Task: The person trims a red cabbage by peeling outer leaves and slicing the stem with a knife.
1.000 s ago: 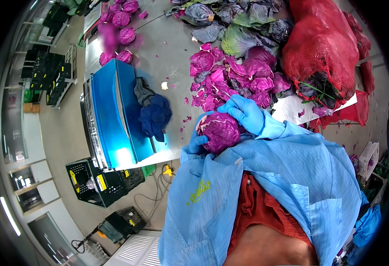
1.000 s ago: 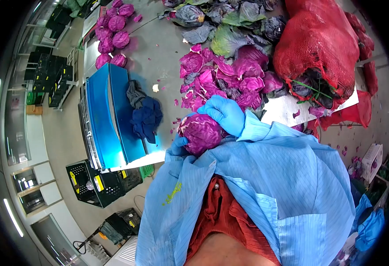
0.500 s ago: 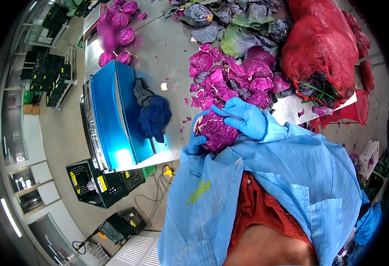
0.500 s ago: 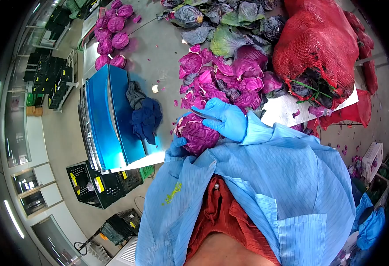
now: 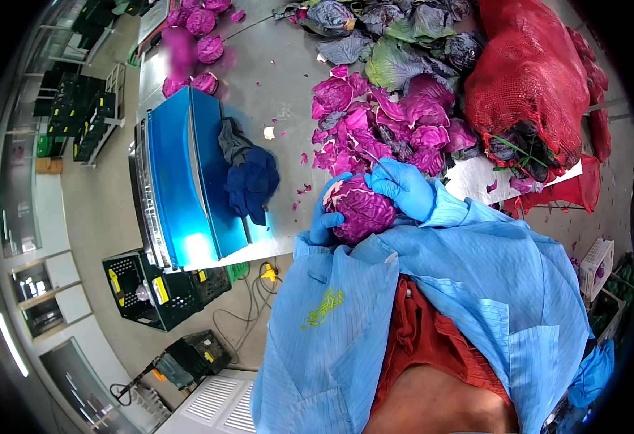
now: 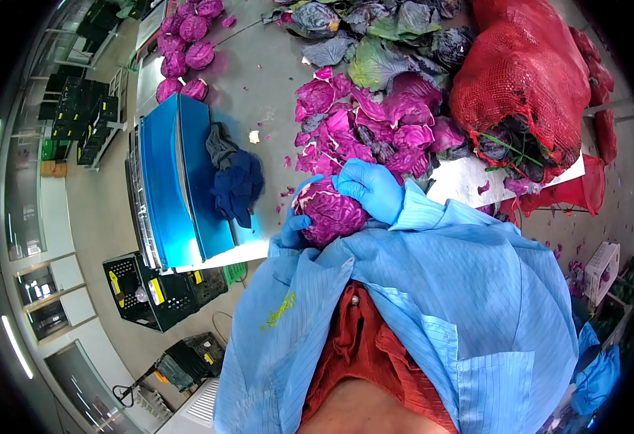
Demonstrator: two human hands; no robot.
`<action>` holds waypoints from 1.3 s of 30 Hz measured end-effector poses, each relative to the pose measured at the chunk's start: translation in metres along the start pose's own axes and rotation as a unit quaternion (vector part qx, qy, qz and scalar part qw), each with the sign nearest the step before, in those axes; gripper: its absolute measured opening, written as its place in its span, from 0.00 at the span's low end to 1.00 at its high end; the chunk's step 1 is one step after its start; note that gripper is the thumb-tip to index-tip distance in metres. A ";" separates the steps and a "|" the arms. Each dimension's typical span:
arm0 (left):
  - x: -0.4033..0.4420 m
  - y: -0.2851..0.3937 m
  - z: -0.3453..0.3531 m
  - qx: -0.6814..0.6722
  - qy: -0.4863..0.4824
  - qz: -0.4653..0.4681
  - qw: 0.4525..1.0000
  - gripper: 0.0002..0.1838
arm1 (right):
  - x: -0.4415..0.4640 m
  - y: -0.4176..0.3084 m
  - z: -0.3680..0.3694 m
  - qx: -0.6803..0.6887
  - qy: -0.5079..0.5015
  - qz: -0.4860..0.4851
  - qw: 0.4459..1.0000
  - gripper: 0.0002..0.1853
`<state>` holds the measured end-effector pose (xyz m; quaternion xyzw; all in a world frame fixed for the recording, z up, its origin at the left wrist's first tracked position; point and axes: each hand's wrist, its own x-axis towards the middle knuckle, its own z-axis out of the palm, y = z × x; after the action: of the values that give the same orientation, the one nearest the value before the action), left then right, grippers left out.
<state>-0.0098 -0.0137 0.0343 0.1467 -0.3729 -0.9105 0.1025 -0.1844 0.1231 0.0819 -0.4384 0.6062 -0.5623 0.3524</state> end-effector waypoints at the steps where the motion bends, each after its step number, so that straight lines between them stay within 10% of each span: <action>1: 0.000 0.000 0.000 -0.006 -0.002 -0.002 1.000 0.52 | 0.000 -0.001 0.000 -0.009 -0.002 -0.009 1.000 0.05; 12: -0.004 0.005 0.007 -0.024 -0.003 0.010 1.000 0.50 | 0.000 -0.012 0.004 0.034 0.039 -0.010 0.999 0.09; 17: -0.005 0.007 0.014 0.010 0.020 0.055 0.998 0.49 | 0.001 -0.027 0.003 -0.193 -0.017 -0.043 0.980 0.28; 39: -0.004 -0.002 0.007 0.144 -0.027 0.129 0.981 0.50 | -0.005 -0.028 0.001 0.050 0.011 0.076 0.996 0.12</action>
<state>-0.0092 -0.0064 0.0384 0.0858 -0.5182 -0.8303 0.1863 -0.1779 0.1285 0.1096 -0.3663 0.6126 -0.5683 0.4094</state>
